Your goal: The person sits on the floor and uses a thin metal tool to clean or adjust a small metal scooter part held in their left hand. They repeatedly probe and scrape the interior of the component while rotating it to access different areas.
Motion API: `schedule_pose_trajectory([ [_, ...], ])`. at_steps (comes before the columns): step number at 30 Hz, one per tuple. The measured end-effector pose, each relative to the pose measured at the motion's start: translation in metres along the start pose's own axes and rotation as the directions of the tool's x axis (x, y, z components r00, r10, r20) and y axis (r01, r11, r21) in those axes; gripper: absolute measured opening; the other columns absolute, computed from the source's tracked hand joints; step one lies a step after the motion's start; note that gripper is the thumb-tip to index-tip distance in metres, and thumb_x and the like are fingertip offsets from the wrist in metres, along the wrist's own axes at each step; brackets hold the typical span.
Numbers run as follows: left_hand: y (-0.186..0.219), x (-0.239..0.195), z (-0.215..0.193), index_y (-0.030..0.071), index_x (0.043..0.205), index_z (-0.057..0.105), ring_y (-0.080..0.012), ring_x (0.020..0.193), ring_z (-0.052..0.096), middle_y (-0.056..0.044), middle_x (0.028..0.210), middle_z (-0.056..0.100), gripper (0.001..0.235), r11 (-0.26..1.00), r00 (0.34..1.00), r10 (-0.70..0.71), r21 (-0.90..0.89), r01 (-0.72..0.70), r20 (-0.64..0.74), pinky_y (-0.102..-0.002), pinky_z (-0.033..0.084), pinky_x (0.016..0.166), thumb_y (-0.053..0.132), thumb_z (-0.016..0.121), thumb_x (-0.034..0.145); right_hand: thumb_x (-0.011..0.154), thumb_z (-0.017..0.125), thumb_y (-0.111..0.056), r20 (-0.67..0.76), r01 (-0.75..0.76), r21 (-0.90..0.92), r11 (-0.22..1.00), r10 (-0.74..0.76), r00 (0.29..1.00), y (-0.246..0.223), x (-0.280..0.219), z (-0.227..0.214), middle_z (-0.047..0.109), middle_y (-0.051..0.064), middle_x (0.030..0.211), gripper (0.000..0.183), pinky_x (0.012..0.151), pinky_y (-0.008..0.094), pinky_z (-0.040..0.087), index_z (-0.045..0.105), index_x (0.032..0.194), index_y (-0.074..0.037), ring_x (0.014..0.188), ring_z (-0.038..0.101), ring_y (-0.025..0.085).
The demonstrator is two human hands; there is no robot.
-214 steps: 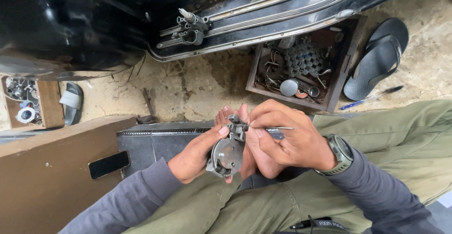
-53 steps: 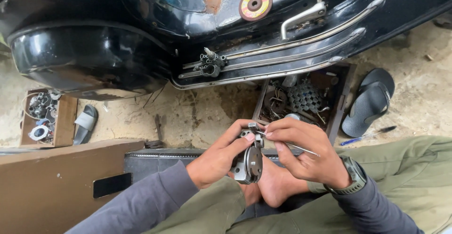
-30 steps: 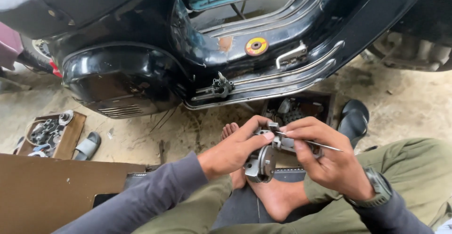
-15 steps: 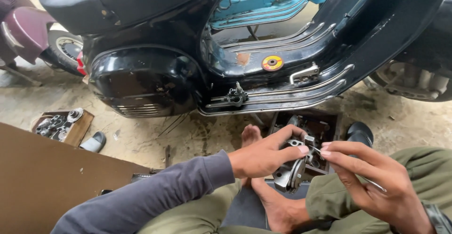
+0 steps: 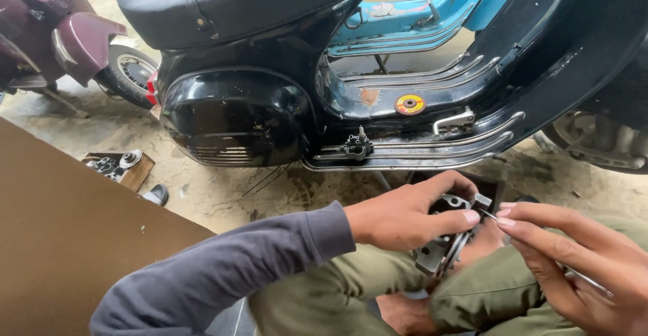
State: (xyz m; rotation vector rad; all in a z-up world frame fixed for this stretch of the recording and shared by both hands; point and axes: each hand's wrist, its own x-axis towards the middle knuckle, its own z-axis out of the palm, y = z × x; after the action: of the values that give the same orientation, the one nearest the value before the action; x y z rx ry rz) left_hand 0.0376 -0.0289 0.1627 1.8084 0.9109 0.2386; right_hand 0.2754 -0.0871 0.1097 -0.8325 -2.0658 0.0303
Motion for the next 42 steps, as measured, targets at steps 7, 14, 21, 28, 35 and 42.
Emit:
schedule_pose_trajectory([
  [7,-0.027,0.011,0.012,0.013,0.139,0.048,-0.0209,0.130,0.055,-0.008,0.143,0.057,0.063,0.996,0.994,0.068,-0.048,-0.072,-0.080,-0.035,0.040,0.109,0.050,0.046,0.089,0.091,0.061,-0.001,0.000,-0.039,0.003,0.999,0.039,0.999,-0.006,0.003,0.007,0.076,0.008,0.116,0.024,0.089,0.027,0.061,0.073,0.111,-0.008,0.097,0.077,0.014],
  [14,-0.097,0.053,0.029,0.011,0.126,0.054,-0.0144,0.097,0.055,-0.007,0.109,0.061,0.032,0.849,0.980,0.033,-0.511,-0.131,-0.197,-0.032,0.045,0.090,0.031,0.046,0.102,0.089,0.065,-0.009,0.120,-0.210,0.030,0.977,0.205,0.971,0.026,0.003,0.034,0.074,0.007,0.118,0.026,0.075,0.035,0.054,0.077,0.111,-0.013,0.096,0.074,0.018],
  [21,-0.122,0.072,0.037,0.008,0.119,0.058,-0.0175,0.100,0.061,-0.010,0.112,0.065,0.027,0.706,0.944,-0.029,-0.675,-0.214,-0.329,-0.033,0.049,0.091,0.026,0.049,0.101,0.090,0.064,-0.014,0.176,-0.210,0.033,0.977,0.201,0.964,0.064,0.012,0.057,0.075,0.004,0.117,0.027,0.077,0.033,0.057,0.076,0.114,-0.017,0.096,0.076,0.017],
  [28,-0.139,0.082,0.045,0.000,0.134,0.051,-0.0330,0.106,0.069,-0.024,0.111,0.070,0.036,0.474,0.954,0.012,-0.838,-0.270,-0.301,-0.043,0.057,0.095,0.022,0.046,0.105,0.090,0.064,-0.017,0.249,-0.293,0.042,0.955,0.274,0.929,0.093,0.021,0.065,0.078,0.000,0.115,0.027,0.081,0.032,0.062,0.078,0.114,-0.019,0.101,0.078,0.016],
  [35,-0.164,0.103,0.042,0.001,0.141,0.049,-0.0256,0.122,0.060,-0.017,0.133,0.059,0.048,0.740,0.905,0.148,-0.562,-0.369,-0.398,-0.036,0.047,0.106,0.011,0.057,0.094,0.092,0.064,-0.014,0.147,-0.343,0.119,0.932,0.325,0.934,0.106,0.015,0.076,0.078,0.004,0.109,0.021,0.086,0.031,0.059,0.079,0.106,-0.013,0.099,0.076,0.016],
  [42,-0.170,0.128,0.054,0.005,0.138,0.056,-0.0213,0.108,0.066,-0.012,0.121,0.068,0.046,0.364,0.962,-0.090,-0.907,-0.210,-0.259,-0.035,0.052,0.095,0.025,0.054,0.096,0.094,0.062,-0.008,0.079,-0.426,0.261,0.866,0.421,0.904,0.130,-0.007,0.094,0.077,0.009,0.105,0.019,0.091,0.029,0.056,0.078,0.102,-0.007,0.097,0.075,0.018],
])
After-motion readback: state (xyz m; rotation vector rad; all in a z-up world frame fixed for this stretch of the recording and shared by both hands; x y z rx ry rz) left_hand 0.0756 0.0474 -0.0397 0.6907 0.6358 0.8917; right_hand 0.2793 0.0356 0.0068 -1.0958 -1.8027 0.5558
